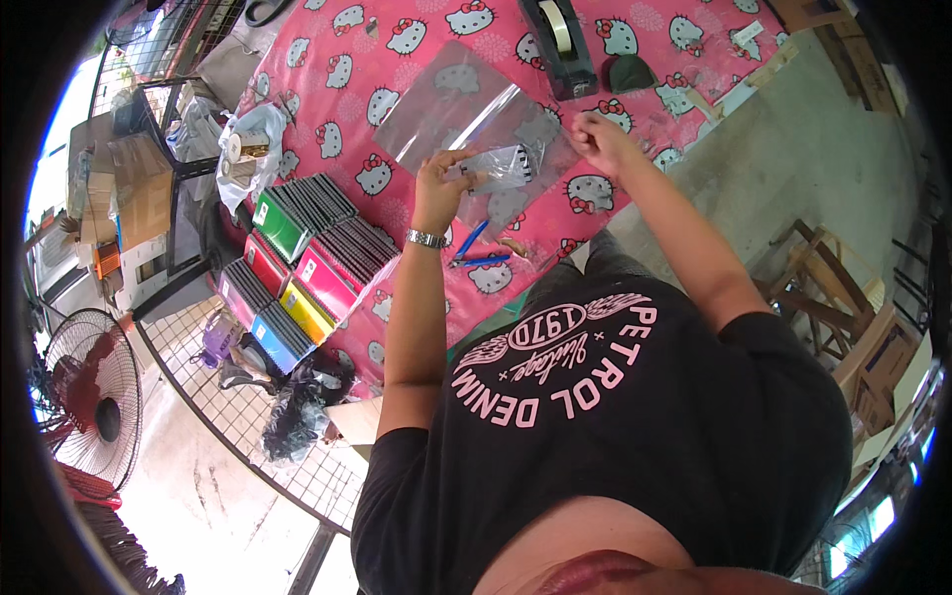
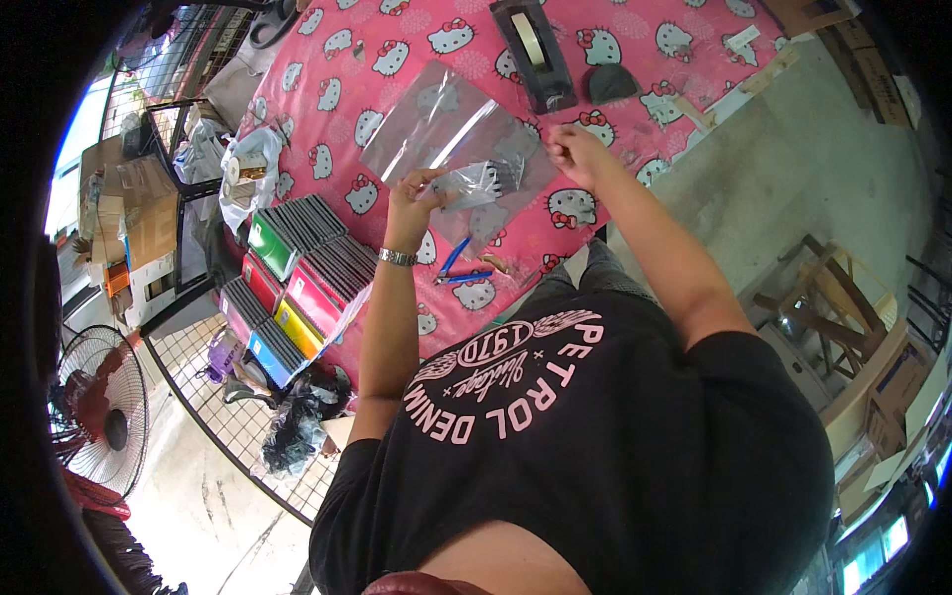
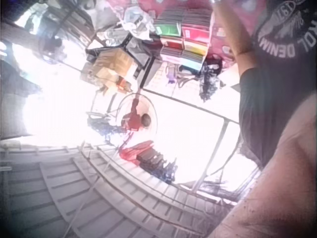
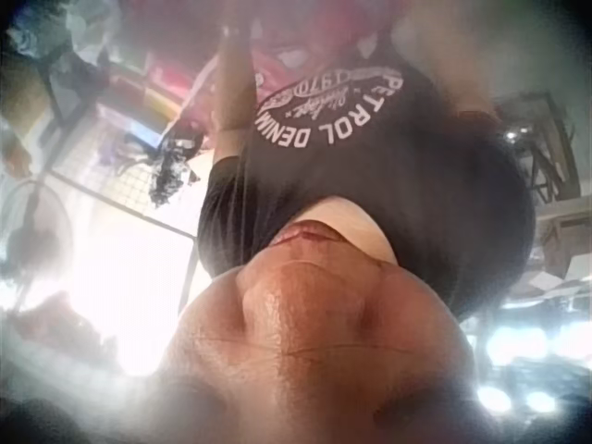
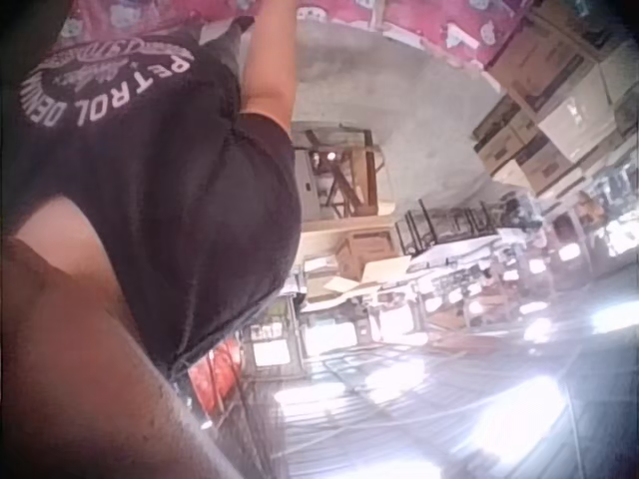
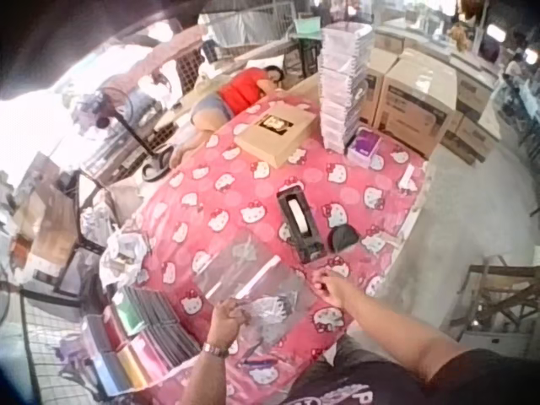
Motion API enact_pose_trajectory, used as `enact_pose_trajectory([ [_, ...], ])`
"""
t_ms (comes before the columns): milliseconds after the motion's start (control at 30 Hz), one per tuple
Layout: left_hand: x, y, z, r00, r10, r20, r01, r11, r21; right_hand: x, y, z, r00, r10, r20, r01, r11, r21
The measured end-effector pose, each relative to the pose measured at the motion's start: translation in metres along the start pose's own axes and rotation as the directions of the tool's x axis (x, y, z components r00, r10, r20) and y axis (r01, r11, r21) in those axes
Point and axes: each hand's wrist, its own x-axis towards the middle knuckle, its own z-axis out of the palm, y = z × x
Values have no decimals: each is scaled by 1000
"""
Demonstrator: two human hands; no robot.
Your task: The person places small notebooks into plastic bags, seals the bags with tape, and organizes the notebooks by color in a cardboard box.
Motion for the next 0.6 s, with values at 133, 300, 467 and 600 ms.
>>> enact_pose_trajectory([
  [133,-7,-12,2,998,37,-43,-39,999,-32,8,-19,90,876,185,445,-14,933,-360],
  [300,-3,-37,9,995,-71,-68,54,973,-225,25,-48,184,731,531,428,611,-230,-758],
  [467,-9,-19,7,995,-84,-46,73,976,-207,47,-41,158,855,515,62,280,-357,-891],
  [600,-19,-17,27,965,-92,-246,-57,842,-537,43,-28,123,870,138,473,492,-221,-842],
])
